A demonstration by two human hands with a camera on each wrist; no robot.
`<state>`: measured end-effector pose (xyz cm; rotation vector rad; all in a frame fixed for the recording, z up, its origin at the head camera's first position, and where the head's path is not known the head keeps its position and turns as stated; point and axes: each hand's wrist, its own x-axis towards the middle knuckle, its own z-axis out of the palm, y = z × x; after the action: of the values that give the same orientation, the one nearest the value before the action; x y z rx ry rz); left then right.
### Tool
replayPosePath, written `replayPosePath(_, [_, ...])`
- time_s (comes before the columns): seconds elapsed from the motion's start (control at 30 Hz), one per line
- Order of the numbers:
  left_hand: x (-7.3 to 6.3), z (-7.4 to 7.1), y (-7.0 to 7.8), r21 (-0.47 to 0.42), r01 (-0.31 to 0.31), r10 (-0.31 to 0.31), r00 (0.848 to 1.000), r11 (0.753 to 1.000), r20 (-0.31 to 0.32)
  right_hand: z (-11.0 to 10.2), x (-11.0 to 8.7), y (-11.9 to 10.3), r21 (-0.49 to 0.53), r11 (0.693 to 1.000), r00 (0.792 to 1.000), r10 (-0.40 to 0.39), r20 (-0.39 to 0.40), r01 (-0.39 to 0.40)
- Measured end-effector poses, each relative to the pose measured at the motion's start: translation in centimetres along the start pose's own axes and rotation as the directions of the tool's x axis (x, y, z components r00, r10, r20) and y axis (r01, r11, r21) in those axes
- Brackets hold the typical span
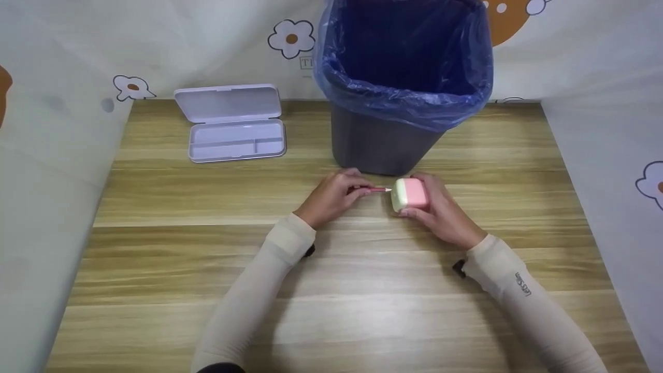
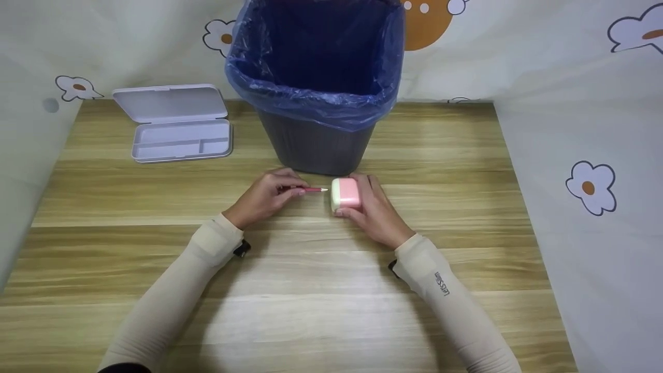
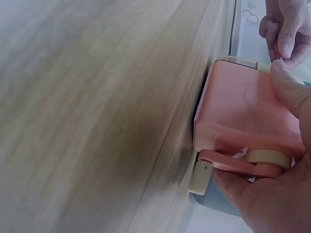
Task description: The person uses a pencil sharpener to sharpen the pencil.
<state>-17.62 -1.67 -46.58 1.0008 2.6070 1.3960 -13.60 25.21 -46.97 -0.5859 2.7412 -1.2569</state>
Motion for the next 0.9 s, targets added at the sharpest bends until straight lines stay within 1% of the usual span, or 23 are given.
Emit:
replayPosePath(0.27, [0.24,0.09,0.16,-0.008,0.012,-0.012,1.0,1.0,0.008,-0.01,0.05,-0.09,0.012,1.0,1.0,0.013,0.001,-0.013])
replayPosePath(0.53, [0.13,0.03,0.06,-0.008,-0.01,0.01,1.0,1.0,0.0,-0.07,0.03,-0.04,-0.014,1.0,1.0,-0.011,-0.006,0.011])
replayPosePath(0.73, [0.15,0.33,0.21,-0.023,-0.025,0.025,1.0,0.999,0.007,-0.06,-0.05,-0.09,-0.015,1.0,1.0,0.005,-0.004,-0.005])
replayPosePath(0.9, [0.23,0.62,0.3,-0.009,-0.029,0.029,0.999,1.0,0.023,0.03,-0.07,-0.09,-0.005,1.0,1.0,0.02,0.006,-0.02])
